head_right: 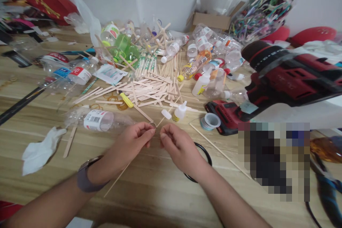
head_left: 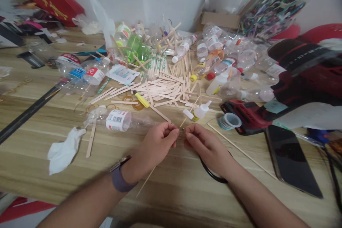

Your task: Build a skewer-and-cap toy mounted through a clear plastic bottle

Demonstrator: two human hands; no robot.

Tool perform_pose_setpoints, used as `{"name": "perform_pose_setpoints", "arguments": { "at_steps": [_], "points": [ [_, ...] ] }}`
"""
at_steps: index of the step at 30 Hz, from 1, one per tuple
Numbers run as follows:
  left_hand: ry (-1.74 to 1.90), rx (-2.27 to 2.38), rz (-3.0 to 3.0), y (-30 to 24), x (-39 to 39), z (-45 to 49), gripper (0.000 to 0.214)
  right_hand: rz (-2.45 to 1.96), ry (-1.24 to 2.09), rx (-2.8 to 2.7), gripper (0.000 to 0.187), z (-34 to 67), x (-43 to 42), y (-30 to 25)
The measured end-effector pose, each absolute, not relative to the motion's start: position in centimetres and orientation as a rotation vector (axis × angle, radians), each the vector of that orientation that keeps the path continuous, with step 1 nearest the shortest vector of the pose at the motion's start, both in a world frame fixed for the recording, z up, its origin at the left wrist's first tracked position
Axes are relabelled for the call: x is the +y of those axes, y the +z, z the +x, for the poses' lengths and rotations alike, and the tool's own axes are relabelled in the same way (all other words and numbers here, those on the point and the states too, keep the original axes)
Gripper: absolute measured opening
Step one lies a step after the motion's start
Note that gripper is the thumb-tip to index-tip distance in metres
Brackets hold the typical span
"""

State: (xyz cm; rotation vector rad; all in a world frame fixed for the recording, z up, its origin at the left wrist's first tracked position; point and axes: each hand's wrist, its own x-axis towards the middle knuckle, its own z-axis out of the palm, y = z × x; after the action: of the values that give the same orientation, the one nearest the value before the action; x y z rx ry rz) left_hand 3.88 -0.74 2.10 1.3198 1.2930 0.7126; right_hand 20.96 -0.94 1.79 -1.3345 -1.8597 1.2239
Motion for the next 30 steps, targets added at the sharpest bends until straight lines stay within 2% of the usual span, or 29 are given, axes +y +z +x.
{"name": "perform_pose_setpoints", "arguments": {
  "at_steps": [6, 30],
  "points": [
    [0.723, 1.302, 1.382, 2.28, -0.89, 3.86, 0.022, -1.311, 1.355, -1.766, 0.02, 21.09, -0.83, 1.86],
    [0.745, 1.306, 1.405, 1.87, -0.69, 3.79, 0.023, -1.338, 1.208, -1.903, 0.023, 20.68, -0.89, 1.6]
  ]
}}
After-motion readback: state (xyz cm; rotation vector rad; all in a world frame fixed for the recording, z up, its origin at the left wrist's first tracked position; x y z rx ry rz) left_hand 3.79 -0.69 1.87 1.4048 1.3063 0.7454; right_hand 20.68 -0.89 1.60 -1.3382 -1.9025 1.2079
